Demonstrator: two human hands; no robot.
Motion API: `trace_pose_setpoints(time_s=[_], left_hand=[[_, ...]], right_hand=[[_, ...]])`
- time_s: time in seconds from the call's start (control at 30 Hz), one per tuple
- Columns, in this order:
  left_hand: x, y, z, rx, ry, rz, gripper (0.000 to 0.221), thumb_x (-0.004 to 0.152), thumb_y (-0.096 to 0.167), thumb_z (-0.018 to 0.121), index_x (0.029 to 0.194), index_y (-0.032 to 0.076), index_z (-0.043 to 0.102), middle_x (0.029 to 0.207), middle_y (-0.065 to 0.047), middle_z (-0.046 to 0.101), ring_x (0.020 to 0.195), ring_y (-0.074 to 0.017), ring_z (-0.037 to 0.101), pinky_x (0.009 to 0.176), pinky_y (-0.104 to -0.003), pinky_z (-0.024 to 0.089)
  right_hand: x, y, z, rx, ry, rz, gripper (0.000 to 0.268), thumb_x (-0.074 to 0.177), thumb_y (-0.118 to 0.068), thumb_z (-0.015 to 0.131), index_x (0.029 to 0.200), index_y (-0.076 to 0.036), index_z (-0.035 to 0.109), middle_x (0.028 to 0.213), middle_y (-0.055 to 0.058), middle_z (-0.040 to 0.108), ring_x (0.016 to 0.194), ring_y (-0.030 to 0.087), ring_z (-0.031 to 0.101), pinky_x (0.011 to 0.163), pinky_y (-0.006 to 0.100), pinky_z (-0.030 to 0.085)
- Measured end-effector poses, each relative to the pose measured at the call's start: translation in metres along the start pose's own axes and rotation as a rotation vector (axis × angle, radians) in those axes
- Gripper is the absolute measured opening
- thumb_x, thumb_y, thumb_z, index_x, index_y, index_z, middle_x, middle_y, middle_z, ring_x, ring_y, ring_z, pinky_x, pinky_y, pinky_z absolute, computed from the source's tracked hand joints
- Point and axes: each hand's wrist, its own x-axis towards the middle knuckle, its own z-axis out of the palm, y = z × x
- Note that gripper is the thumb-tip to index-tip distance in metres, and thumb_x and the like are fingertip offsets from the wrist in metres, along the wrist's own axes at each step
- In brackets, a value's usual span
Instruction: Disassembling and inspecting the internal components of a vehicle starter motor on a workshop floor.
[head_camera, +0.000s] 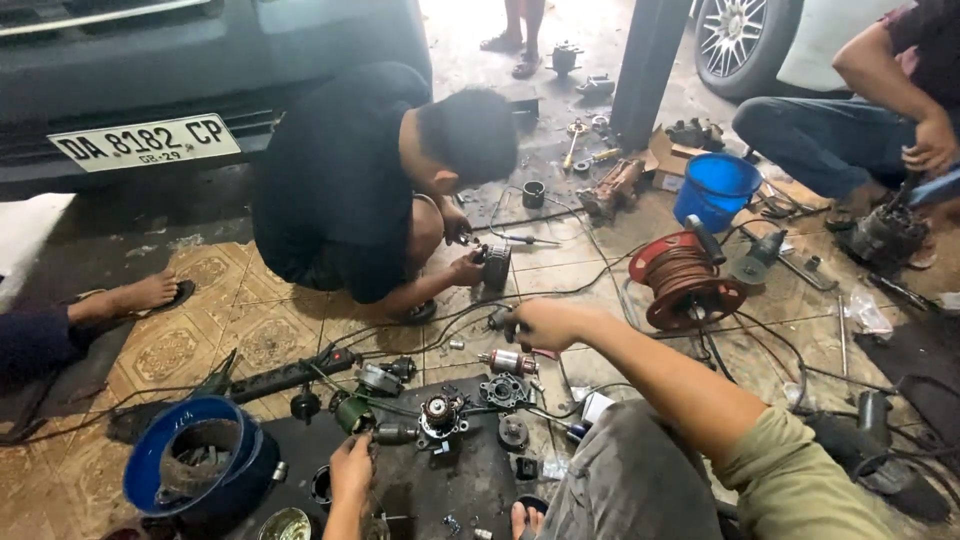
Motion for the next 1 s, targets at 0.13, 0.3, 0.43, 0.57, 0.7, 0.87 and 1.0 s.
trace_pose_setpoints(time_s=[0.13,0.3,0.43,0.57,0.7,0.87,1.0], left_hand=[[0.016,-0.015,0.002,0.065,0.022,0.035,0.028,0.099,0.027,0.059,0.097,0.004,0.076,0.065,-0.012,0.055,0.052,-0.026,0.044,0.052,-0.04,0.032],[0.035,-0.029,0.008,-0.023,-0.026,0.055,0.025,0.101,0.025,0.058,0.093,0.005,0.072,0.059,-0.01,0.047,0.046,-0.0246,0.041,0.043,-0.039,0.032],[0.011,-0.015,0.001,-0.054,-0.035,0.039,0.027,0.101,0.024,0.057,0.102,0.005,0.074,0.06,-0.008,0.041,0.049,-0.0218,0.035,0.044,-0.038,0.028],[0.011,-0.012,0.001,-0.016,-0.034,-0.008,0.025,0.103,0.025,0.055,0.1,0.005,0.07,0.058,-0.009,0.041,0.046,-0.0232,0.034,0.047,-0.04,0.027],[0.01,-0.013,0.003,-0.033,-0.03,-0.003,0.025,0.102,0.026,0.056,0.103,0.005,0.071,0.063,-0.009,0.042,0.052,-0.0241,0.036,0.046,-0.04,0.029],[0.019,-0.022,0.003,-0.049,-0.035,0.036,0.023,0.099,0.025,0.057,0.099,0.007,0.071,0.058,-0.008,0.04,0.049,-0.0229,0.037,0.043,-0.039,0.029],[0.014,-0.02,0.002,-0.013,-0.019,0.032,0.027,0.099,0.027,0.056,0.098,0.005,0.072,0.065,-0.01,0.046,0.056,-0.0247,0.041,0.046,-0.041,0.032]], right_hand=[[0.0,0.005,0.02,0.059,-0.041,0.015,0.032,0.099,-0.013,0.049,0.124,-0.013,0.07,0.118,0.005,0.075,0.093,0.018,0.071,0.086,0.031,0.059],[0.016,0.028,0.046,0.077,-0.002,0.009,0.022,0.096,-0.014,0.056,0.111,-0.01,0.072,0.101,0.006,0.077,0.087,0.022,0.071,0.082,0.035,0.058],[0.013,0.026,0.045,0.076,-0.027,0.035,0.023,0.098,-0.016,0.055,0.113,-0.012,0.072,0.099,0.006,0.076,0.084,0.022,0.069,0.077,0.036,0.056],[0.01,0.024,0.046,0.072,-0.021,0.029,0.028,0.097,-0.016,0.054,0.116,-0.016,0.073,0.102,0.005,0.076,0.086,0.021,0.069,0.077,0.035,0.056],[0.005,0.021,0.045,0.121,-0.04,0.057,0.029,0.099,-0.017,0.053,0.12,-0.014,0.073,0.105,0.005,0.076,0.086,0.02,0.069,0.078,0.033,0.057],[0.006,0.027,0.05,0.157,-0.033,0.048,0.024,0.098,-0.016,0.054,0.113,-0.01,0.073,0.095,0.006,0.074,0.079,0.021,0.065,0.073,0.034,0.053],[0.005,0.026,0.051,0.186,-0.047,0.071,0.028,0.099,-0.013,0.053,0.12,-0.013,0.072,0.101,0.005,0.074,0.082,0.017,0.066,0.075,0.031,0.055]])
